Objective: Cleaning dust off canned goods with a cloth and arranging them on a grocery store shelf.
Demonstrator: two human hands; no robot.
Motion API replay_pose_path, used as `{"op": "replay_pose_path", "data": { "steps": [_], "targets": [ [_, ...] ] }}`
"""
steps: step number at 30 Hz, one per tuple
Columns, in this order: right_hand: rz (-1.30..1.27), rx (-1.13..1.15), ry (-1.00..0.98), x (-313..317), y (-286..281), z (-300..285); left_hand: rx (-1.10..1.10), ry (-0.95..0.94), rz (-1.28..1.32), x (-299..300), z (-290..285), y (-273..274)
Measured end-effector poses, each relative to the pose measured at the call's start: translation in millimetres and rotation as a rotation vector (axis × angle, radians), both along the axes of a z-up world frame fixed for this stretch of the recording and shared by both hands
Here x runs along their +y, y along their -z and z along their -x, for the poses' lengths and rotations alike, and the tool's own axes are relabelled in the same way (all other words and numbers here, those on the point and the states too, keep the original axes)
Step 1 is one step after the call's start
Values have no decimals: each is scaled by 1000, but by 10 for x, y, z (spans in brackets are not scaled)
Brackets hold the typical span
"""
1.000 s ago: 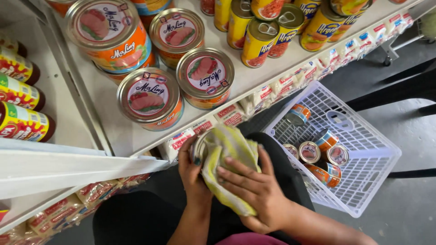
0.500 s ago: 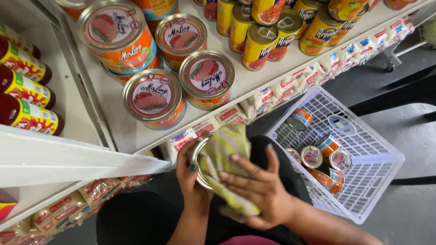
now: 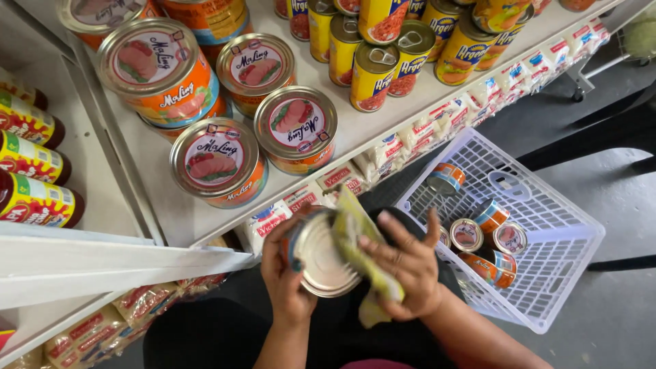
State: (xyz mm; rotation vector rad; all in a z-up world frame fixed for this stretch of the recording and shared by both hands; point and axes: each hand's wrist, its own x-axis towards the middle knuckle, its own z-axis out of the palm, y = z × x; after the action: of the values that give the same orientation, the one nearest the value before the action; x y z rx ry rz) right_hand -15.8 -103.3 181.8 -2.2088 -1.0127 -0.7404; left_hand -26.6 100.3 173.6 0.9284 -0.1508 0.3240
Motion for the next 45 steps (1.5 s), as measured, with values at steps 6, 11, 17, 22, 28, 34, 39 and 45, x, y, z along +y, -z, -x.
{"op": "replay_pose_path", "data": {
  "steps": [6, 11, 17, 22, 28, 34, 39, 45],
  "targets": [
    [-72, 80, -49, 326, -231, 227, 251, 17, -231, -189, 134, 206],
    [-68, 70, -117, 34, -47, 187, 135, 31, 72, -85, 49, -11],
    [-95, 90, 67, 236, -236, 173, 175, 81, -37, -207, 153, 165],
    [-113, 121, -203, 94, -14, 354, 223, -6, -74, -173, 158, -50],
    [-457, 537, -149, 31, -6, 122, 49, 140, 117, -293, 166, -151],
    [-1736, 918, -591, 105, 444, 213, 102, -46, -486, -276, 32, -144],
    [-1383, 900, -639, 274, 314, 159, 635, 109, 185, -281, -113, -250],
    [-761, 828, -443, 399, -129, 401, 673, 153, 229, -287, -150, -211]
  ]
}}
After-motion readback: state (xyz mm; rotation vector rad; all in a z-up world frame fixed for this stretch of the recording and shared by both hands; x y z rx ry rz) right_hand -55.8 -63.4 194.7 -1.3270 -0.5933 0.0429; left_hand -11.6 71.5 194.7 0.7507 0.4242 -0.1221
